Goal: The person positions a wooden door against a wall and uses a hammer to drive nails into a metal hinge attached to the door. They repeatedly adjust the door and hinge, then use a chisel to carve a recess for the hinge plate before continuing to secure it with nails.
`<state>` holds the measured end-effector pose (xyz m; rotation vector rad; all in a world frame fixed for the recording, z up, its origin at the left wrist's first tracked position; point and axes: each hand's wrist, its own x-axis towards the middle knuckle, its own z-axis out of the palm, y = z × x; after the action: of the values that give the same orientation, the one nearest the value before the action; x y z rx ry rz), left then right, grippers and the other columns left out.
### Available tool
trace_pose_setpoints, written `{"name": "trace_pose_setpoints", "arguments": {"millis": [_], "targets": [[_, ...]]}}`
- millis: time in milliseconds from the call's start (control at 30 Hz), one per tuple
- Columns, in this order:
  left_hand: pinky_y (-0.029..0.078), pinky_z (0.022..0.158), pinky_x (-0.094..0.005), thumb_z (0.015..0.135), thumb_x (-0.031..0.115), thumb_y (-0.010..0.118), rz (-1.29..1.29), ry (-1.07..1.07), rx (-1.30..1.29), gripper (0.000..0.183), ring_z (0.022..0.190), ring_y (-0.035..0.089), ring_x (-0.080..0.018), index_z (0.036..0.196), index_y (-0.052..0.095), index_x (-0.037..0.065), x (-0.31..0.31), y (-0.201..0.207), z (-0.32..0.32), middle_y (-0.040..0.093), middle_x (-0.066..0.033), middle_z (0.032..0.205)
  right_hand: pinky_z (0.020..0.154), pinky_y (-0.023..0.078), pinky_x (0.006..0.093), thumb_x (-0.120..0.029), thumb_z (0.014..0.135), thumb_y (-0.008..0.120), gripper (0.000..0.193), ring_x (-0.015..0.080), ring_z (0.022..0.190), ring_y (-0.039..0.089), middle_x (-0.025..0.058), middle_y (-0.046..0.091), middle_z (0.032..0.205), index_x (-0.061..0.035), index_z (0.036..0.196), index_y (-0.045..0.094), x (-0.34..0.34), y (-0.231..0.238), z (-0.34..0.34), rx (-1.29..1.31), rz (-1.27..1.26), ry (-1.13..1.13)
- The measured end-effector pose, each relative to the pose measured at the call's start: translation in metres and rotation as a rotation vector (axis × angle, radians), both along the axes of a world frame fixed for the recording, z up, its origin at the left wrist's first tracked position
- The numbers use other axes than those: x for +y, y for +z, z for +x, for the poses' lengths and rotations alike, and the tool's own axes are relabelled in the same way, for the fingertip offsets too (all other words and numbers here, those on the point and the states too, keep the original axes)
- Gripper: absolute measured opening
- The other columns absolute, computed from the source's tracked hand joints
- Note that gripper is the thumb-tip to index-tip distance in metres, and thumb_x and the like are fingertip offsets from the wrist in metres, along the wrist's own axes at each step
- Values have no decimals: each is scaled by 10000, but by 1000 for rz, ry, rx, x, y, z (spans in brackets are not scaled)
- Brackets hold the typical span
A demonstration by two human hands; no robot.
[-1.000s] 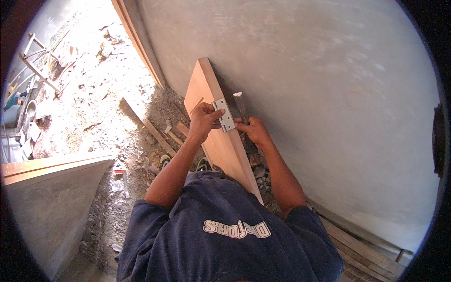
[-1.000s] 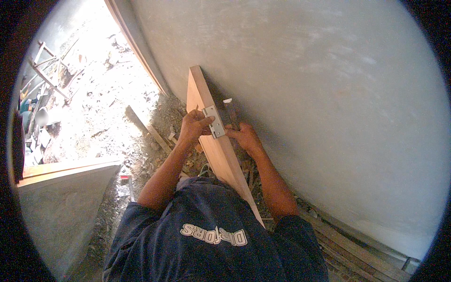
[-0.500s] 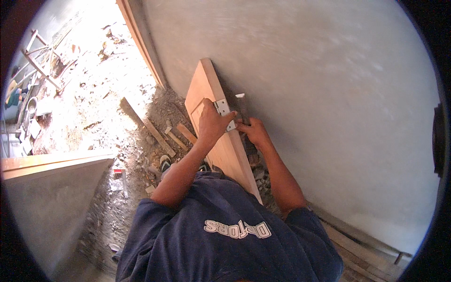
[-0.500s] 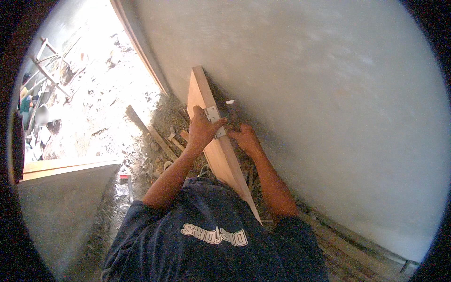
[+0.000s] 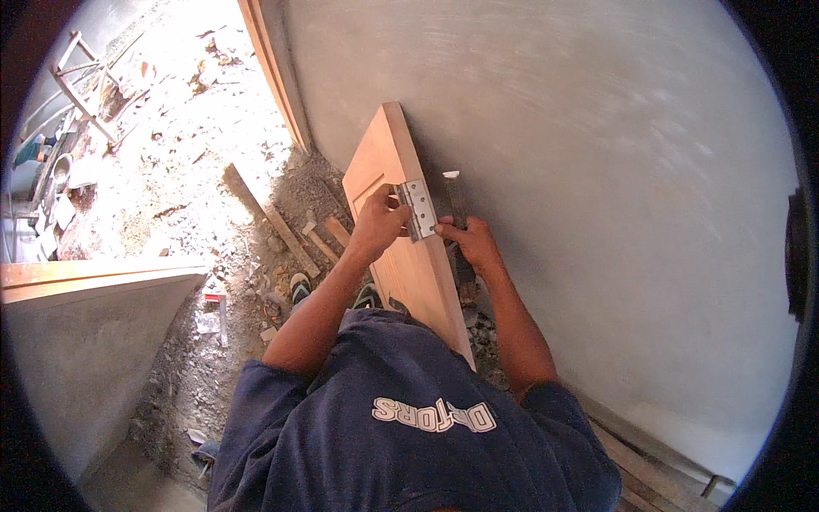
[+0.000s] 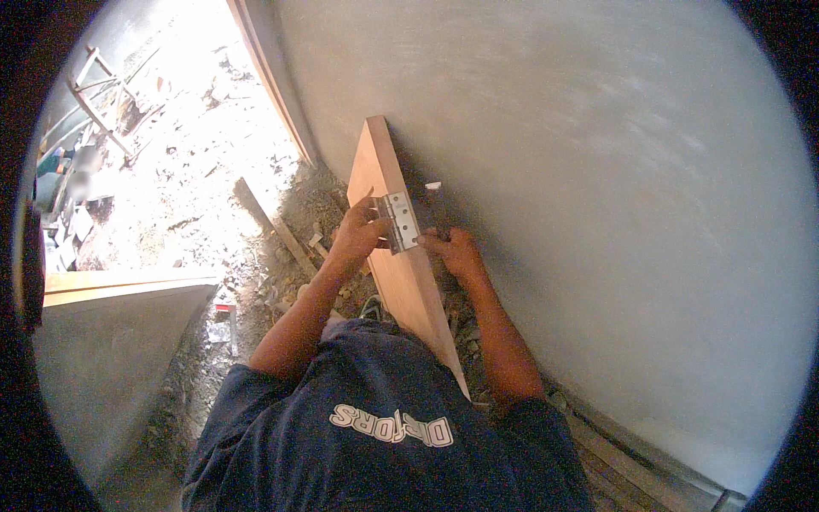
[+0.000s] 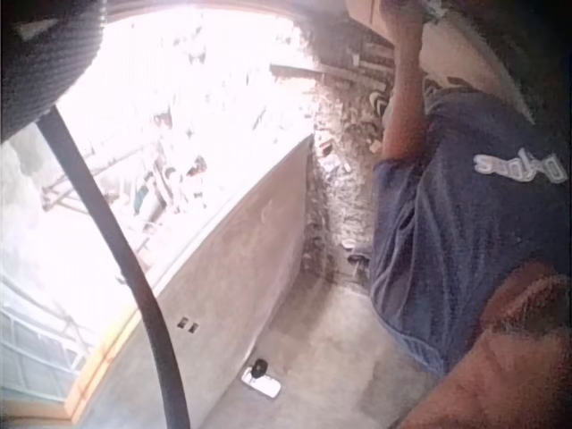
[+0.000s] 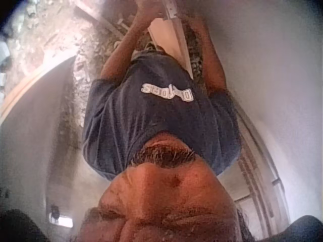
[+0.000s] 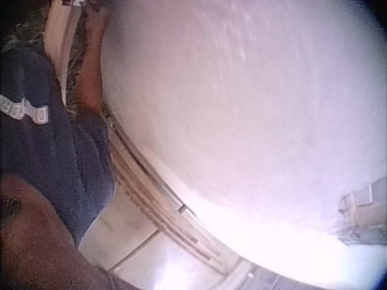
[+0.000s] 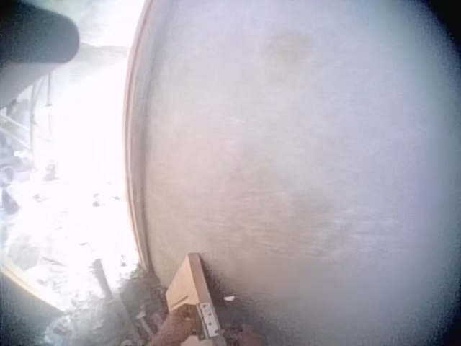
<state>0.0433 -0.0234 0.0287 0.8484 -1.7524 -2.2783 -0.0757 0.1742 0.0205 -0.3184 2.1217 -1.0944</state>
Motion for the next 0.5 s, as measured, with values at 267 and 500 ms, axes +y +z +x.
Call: {"name": "trace_pose_setpoints", "arguments": {"millis": [267, 500], "targets": [[567, 687, -357, 878, 116, 712, -127, -29, -123, 276, 806, 726, -229, 1076, 652, -68, -1, 2, -3, 731, -152, 891, 789, 518, 329, -244, 834, 828, 341, 157, 843, 665, 83, 734, 933, -10, 1060, 728, -4, 10, 6, 15, 9, -28], [569, 694, -412, 830, 207, 768, -341, 148, -27, 335, 773, 742, -314, 970, 649, -73, 11, -38, -17, 729, -230, 849, 774, 510, 327, -273, 838, 825, 346, 157, 827, 656, 60, 728, 923, -17, 1049, 731, 0, -12, 1, 23, -32, -21]]}}
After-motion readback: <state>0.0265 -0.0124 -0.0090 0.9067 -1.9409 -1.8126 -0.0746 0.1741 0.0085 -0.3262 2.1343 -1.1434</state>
